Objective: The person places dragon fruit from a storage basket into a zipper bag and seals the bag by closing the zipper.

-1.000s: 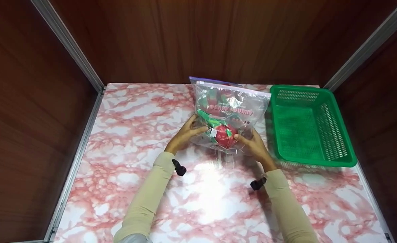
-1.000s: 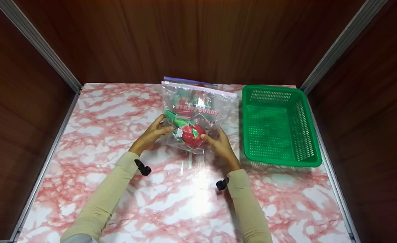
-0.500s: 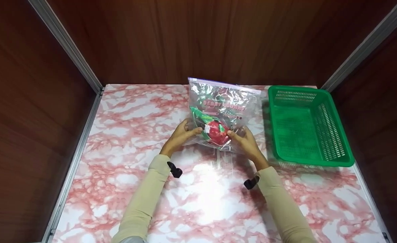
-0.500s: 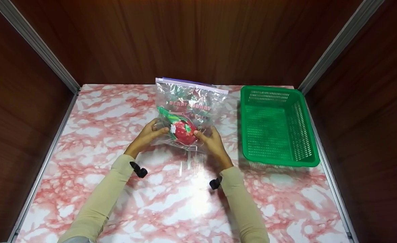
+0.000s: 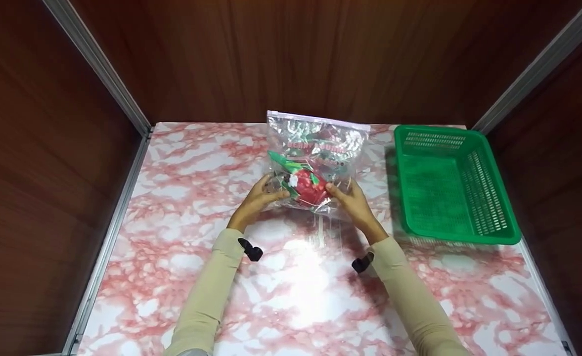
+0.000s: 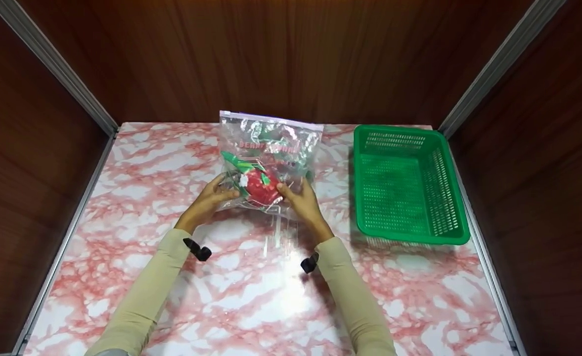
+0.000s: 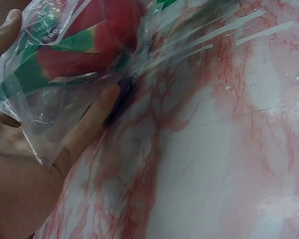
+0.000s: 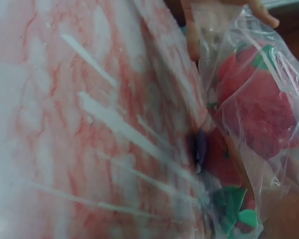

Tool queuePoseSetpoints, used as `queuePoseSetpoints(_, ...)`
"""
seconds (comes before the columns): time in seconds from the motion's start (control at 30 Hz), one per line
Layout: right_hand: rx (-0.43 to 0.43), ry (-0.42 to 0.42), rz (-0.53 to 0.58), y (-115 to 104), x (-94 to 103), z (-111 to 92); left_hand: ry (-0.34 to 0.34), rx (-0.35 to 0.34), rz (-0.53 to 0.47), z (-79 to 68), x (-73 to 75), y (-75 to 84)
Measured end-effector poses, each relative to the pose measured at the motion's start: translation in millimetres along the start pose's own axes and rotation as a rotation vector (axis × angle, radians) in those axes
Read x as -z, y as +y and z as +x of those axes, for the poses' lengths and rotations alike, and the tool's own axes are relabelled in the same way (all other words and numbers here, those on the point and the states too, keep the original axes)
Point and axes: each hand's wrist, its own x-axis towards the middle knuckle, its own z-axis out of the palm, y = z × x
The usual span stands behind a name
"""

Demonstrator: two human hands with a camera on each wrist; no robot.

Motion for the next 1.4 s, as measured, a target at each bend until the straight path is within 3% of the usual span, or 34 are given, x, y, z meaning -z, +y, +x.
queuePoseSetpoints(0.2, -0.018, -0.053, -0.002, -7.0, -6.9, 5.0, 0.056, -0.071, -0.021, 0.3, 4.7, -4.2)
queuePoseSetpoints(0.4, -0.042, -0.084, 0.011, -11.5, -13.5, 10.4, 0.155, -0.14, -0.029, 3.0, 7.2, -4.8)
queuePoseSetpoints(0.63, -0.052, -0.154, 0.05, -13.0, -21.3, 15.6, 0.252, -0.128, -0.095, 3.4, 13.5, -0.4)
queuePoseSetpoints(0.83, -0.054, -0.195, 0.07, -14.0, -28.5, 20.1, 0.309, -0.092, -0.066, 0.9, 21.5, 4.4)
queuePoseSetpoints(1.13, -0.052, -0.273, 0.023, -21.6, -40.4, 25.4, 0.376, -0.123, -0.107, -0.2, 32.3, 7.6)
queuePoseSetpoints(1.4, -0.041, -0.251, 0.002, -21.9, -54.0, 30.8, 0.418, -0.15, -0.117, -1.9, 44.8, 10.3)
